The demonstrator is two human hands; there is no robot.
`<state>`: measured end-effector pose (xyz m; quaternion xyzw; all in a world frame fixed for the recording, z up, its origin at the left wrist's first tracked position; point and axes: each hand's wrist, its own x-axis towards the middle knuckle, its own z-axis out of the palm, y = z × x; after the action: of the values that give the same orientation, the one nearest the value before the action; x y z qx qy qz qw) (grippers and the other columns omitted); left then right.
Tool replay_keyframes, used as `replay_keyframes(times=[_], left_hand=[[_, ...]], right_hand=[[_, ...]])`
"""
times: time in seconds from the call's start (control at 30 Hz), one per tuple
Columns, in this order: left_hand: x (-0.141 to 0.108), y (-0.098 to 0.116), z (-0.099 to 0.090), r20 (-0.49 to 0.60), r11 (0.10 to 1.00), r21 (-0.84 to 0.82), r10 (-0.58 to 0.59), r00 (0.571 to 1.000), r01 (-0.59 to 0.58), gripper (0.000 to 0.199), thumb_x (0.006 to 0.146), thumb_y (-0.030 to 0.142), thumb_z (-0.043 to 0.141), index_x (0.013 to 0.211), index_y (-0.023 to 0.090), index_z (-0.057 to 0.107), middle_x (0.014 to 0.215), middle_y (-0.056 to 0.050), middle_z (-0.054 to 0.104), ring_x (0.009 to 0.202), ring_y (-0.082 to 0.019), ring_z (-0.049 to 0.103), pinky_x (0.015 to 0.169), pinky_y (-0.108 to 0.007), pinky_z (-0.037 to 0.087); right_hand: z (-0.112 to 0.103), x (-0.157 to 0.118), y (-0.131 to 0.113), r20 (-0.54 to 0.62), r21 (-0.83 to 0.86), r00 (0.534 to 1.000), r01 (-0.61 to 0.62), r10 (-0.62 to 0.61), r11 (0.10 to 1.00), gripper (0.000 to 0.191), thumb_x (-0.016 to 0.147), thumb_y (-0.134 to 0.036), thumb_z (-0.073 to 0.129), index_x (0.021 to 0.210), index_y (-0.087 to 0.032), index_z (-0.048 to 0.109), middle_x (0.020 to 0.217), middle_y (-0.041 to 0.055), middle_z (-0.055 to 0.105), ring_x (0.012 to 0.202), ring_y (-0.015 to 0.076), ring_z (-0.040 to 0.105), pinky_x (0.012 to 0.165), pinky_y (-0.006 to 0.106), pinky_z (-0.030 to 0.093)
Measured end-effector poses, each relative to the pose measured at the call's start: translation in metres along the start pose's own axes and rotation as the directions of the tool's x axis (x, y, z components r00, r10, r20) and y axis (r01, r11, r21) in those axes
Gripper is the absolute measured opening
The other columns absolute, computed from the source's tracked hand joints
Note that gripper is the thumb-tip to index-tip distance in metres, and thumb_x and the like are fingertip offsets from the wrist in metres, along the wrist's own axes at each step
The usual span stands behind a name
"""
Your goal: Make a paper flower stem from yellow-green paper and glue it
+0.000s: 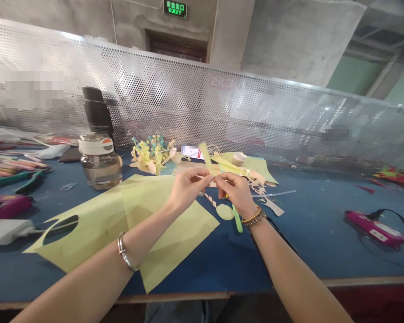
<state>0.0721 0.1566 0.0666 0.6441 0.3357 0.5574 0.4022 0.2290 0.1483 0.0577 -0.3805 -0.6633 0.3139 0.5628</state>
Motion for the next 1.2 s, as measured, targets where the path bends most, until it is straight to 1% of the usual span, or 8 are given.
replay_keyframes(times=[0.13, 0.27, 0.37, 0.57, 0.7, 0.93, 1.07, 1.2], left_hand=[[0.0001, 0.0017, -0.0008, -0.029, 0.999, 0.008, -0.042, 0.999, 0.042, 0.022, 0.072, 0.038, 0.067, 0.078, 0.017, 0.068, 0.076, -0.004, 0.068, 0.066, -0.014, 0.063, 0.056, -0.022, 0.051], [-0.0007, 0.0033, -0.0009, -0.046, 0.998, -0.002, -0.060, 0.997, 0.060, 0.022, 0.071, 0.038, 0.068, 0.077, 0.017, 0.069, 0.070, -0.003, 0.066, 0.065, -0.014, 0.061, 0.055, -0.022, 0.049], [-0.0008, 0.0032, -0.0002, -0.027, 0.995, -0.050, -0.089, 0.996, 0.088, 0.023, 0.070, 0.039, 0.069, 0.077, 0.017, 0.070, 0.069, -0.002, 0.064, 0.064, -0.012, 0.059, 0.055, -0.021, 0.048], [0.0003, 0.0023, 0.0006, 0.053, 0.938, -0.228, -0.257, 0.965, 0.263, 0.023, 0.068, 0.039, 0.072, 0.075, 0.017, 0.071, 0.070, -0.001, 0.062, 0.063, -0.008, 0.055, 0.054, -0.017, 0.045], [0.0011, 0.0029, -0.0004, 0.064, 0.912, -0.270, -0.303, 0.951, 0.309, 0.023, 0.066, 0.038, 0.074, 0.075, 0.016, 0.071, 0.073, -0.002, 0.062, 0.066, -0.009, 0.055, 0.054, -0.017, 0.044], [0.0022, 0.0032, -0.0021, 0.077, 0.914, -0.261, -0.302, 0.950, 0.311, 0.026, 0.067, 0.041, 0.073, 0.071, 0.016, 0.070, 0.076, -0.004, 0.063, 0.066, -0.010, 0.056, 0.054, -0.017, 0.044], [0.0025, 0.0054, -0.0037, 0.032, 0.950, -0.197, -0.241, 0.970, 0.243, 0.028, 0.068, 0.044, 0.070, 0.068, 0.016, 0.067, 0.078, -0.004, 0.064, 0.065, -0.011, 0.057, 0.053, -0.019, 0.045], [0.0025, 0.0070, -0.0040, -0.004, 0.978, -0.101, -0.181, 0.983, 0.180, 0.025, 0.066, 0.041, 0.072, 0.071, 0.017, 0.068, 0.072, -0.003, 0.063, 0.064, -0.012, 0.057, 0.053, -0.019, 0.046]], right_hand=[[-0.0007, -0.0009, 0.0011, 0.027, -0.013, 1.000, -0.009, 0.010, 1.000, 0.028, 0.080, -0.043, 0.060, 0.075, -0.016, 0.065, 0.048, -0.0031, 0.056, 0.042, 0.0096, 0.053, 0.045, 0.022, 0.042], [-0.0008, -0.0003, 0.0027, 0.010, -0.030, 1.000, -0.014, 0.014, 0.999, 0.028, 0.078, -0.043, 0.064, 0.083, -0.017, 0.068, 0.047, -0.0031, 0.056, 0.042, 0.0107, 0.053, 0.045, 0.023, 0.042], [-0.0011, 0.0003, 0.0025, -0.006, -0.040, 1.000, -0.010, 0.009, 0.999, 0.026, 0.077, -0.042, 0.065, 0.082, -0.016, 0.068, 0.047, -0.0033, 0.056, 0.042, 0.0102, 0.053, 0.044, 0.022, 0.042], [-0.0020, -0.0003, 0.0013, -0.029, -0.081, 1.000, 0.003, -0.005, 0.997, 0.024, 0.079, -0.040, 0.063, 0.080, -0.016, 0.067, 0.047, -0.0031, 0.056, 0.043, 0.0099, 0.053, 0.046, 0.022, 0.043], [-0.0022, -0.0006, 0.0022, -0.016, -0.066, 1.000, -0.013, 0.012, 0.998, 0.025, 0.078, -0.041, 0.064, 0.083, -0.017, 0.067, 0.046, -0.0032, 0.055, 0.042, 0.0107, 0.053, 0.046, 0.023, 0.043], [-0.0026, 0.0001, 0.0014, 0.046, -0.051, 0.999, -0.016, 0.018, 0.999, 0.025, 0.079, -0.041, 0.063, 0.079, -0.016, 0.065, 0.047, -0.0031, 0.055, 0.043, 0.0104, 0.053, 0.046, 0.023, 0.043], [-0.0030, 0.0000, 0.0013, 0.053, -0.040, 0.998, -0.018, 0.020, 0.999, 0.024, 0.080, -0.040, 0.062, 0.078, -0.017, 0.064, 0.048, -0.0037, 0.055, 0.042, 0.0097, 0.053, 0.045, 0.022, 0.043], [-0.0033, 0.0000, 0.0021, 0.041, -0.044, 0.999, -0.022, 0.024, 0.999, 0.024, 0.080, -0.040, 0.062, 0.078, -0.017, 0.064, 0.048, -0.0040, 0.055, 0.042, 0.0096, 0.053, 0.045, 0.022, 0.043]])
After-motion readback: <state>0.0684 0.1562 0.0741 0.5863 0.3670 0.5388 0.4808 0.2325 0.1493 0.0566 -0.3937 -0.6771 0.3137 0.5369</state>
